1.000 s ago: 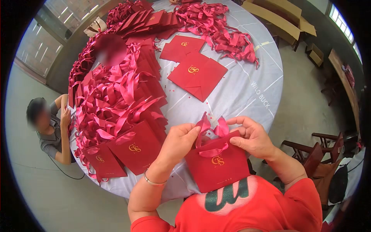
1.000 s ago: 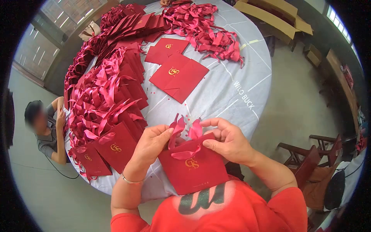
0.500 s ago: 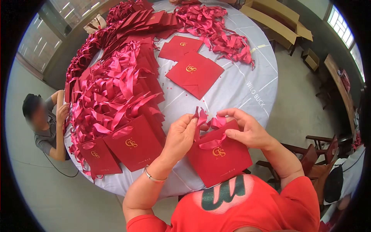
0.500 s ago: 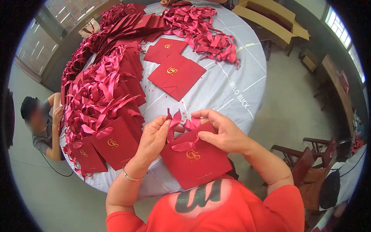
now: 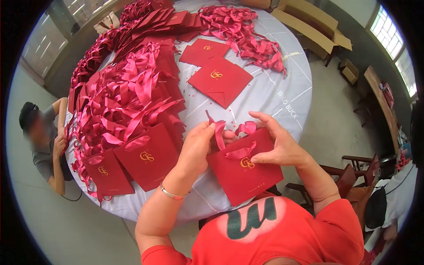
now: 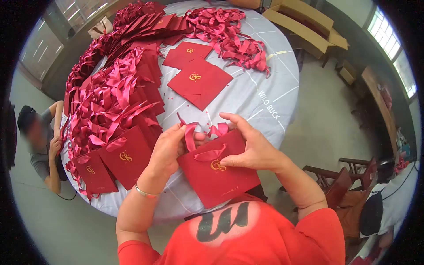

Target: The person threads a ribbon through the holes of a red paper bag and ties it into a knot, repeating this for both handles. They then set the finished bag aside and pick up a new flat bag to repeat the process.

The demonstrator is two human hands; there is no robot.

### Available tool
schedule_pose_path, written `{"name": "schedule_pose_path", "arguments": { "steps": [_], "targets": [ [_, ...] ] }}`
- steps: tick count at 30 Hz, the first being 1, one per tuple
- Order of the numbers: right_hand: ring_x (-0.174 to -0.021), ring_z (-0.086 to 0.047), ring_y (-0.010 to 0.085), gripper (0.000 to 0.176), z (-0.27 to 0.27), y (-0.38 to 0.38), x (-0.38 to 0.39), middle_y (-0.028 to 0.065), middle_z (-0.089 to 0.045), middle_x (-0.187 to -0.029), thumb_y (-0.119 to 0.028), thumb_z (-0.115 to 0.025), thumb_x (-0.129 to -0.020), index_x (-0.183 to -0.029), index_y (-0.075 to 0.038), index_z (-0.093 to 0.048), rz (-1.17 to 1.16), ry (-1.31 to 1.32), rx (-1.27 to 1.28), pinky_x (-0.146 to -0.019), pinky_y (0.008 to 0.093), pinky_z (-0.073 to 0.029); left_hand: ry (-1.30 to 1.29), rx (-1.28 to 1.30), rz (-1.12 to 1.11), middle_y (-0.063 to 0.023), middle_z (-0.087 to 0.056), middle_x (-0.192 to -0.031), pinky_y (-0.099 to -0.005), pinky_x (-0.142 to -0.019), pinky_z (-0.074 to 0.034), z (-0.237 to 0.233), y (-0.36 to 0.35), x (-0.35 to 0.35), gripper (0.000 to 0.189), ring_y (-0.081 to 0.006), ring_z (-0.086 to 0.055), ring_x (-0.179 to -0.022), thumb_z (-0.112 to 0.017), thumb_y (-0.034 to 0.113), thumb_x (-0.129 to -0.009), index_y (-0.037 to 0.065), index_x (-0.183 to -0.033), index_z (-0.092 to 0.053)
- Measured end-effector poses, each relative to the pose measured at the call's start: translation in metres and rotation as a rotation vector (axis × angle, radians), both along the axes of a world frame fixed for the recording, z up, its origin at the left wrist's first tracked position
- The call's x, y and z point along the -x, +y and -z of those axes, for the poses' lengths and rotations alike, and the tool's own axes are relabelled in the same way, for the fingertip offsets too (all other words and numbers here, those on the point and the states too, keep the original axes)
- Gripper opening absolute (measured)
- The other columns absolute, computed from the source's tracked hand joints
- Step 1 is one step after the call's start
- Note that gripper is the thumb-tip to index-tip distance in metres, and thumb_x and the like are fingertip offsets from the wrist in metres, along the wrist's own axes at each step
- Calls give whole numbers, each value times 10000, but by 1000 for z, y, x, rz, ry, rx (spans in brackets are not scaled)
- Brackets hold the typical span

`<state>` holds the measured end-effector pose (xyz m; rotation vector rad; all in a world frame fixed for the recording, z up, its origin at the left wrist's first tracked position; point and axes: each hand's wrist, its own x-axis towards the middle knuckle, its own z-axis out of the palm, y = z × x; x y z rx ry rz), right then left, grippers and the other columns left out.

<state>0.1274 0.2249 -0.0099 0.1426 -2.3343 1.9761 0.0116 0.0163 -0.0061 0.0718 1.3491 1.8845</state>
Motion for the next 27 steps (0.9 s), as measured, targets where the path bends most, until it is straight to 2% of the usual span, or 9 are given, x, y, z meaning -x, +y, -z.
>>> {"name": "schedule_pose_path", "arguments": {
  "steps": [5, 8, 10, 11, 14, 15, 18, 21, 27],
  "targets": [
    [-1057, -590, 210, 787, -7, -5, -15, 123, -546, -1253, -173, -884, -676, -1368, -104, -516, 179, 165, -380, -906, 326, -486, -2, 1, 13, -149, -705, -962, -368, -806, -578, 2, 3, -1, 223, -240, -701, -861, -428, 178, -1034, -4, -1089, -545],
    [-962, -629, 217, 603, -5, -4, -16, 116, -618, -1137, -189, -853, -728, -1263, -80, -596, 214, 323, -474, -827, 306, -507, 29, 71, -6, -170, -702, -988, -369, -811, -578, 0, 5, -5, 247, -244, -703, -876, -420, 194, -1042, -12, -1090, -548],
    [-874, -611, 114, 391, -8, -1, -12, 59, -666, -995, -144, -770, -828, -1167, -14, -627, 222, -53, -380, -748, 248, -492, -37, 85, 84, -195, -694, -1035, -369, -826, -577, -1, 4, -8, 265, -252, -702, -918, -413, 204, -1047, -18, -1095, -550],
    [-827, -625, 94, 325, -11, -1, -4, 53, -682, -904, -130, -704, -891, -1164, 13, -599, 219, -195, -183, -729, 242, -504, -46, 94, 87, -204, -680, -1091, -370, -855, -574, -3, 6, -11, 278, -263, -694, -971, -426, 219, -1044, -21, -1105, -552],
    [-882, -633, 101, 391, -16, 5, 17, 65, -682, -953, -114, -696, -901, -1232, 25, -540, 102, -462, 119, -773, 262, -517, -37, 8, 82, -189, -674, -1104, -377, -871, -573, 3, 7, -11, 270, -261, -685, -1000, -489, 227, -1024, -22, -1111, -547],
    [-897, -634, 110, 530, -20, 2, 20, 61, -680, -955, -79, -733, -858, -1312, 6, -473, 83, -455, 147, -797, 265, -515, -36, 8, 78, -189, -674, -1104, -377, -871, -573, 4, 6, -8, 270, -261, -685, -1000, -489, 227, -1024, -22, -1111, -547],
    [-910, -639, 123, 637, -19, 3, 29, 63, -683, -975, -20, -756, -805, -1357, -7, -440, -2, -357, 55, -811, 270, -514, 17, -114, 79, -158, -672, -1102, -356, -827, -583, 6, 3, -2, 341, -231, -691, -970, -665, 90, -909, -4, -1187, -491],
    [-919, -645, 130, 701, -25, -7, 30, 72, -690, -1001, 25, -753, -771, -1388, -18, -422, 41, -312, 294, -815, 276, -515, 62, -142, 92, -150, -656, -1086, -288, -778, -559, -4, 0, -5, 448, -206, -682, -880, -656, -7, -885, -8, -1255, -403],
    [-903, -649, 122, 698, -21, -5, 33, 93, -703, -1026, 35, -699, -823, -1440, -51, -386, 76, -152, 353, -802, 277, -521, 75, -165, 44, -165, -661, -1092, -321, -802, -573, -12, 0, -6, 441, -235, -687, -946, -643, -45, -873, 4, -1255, -428]
  ]
}}
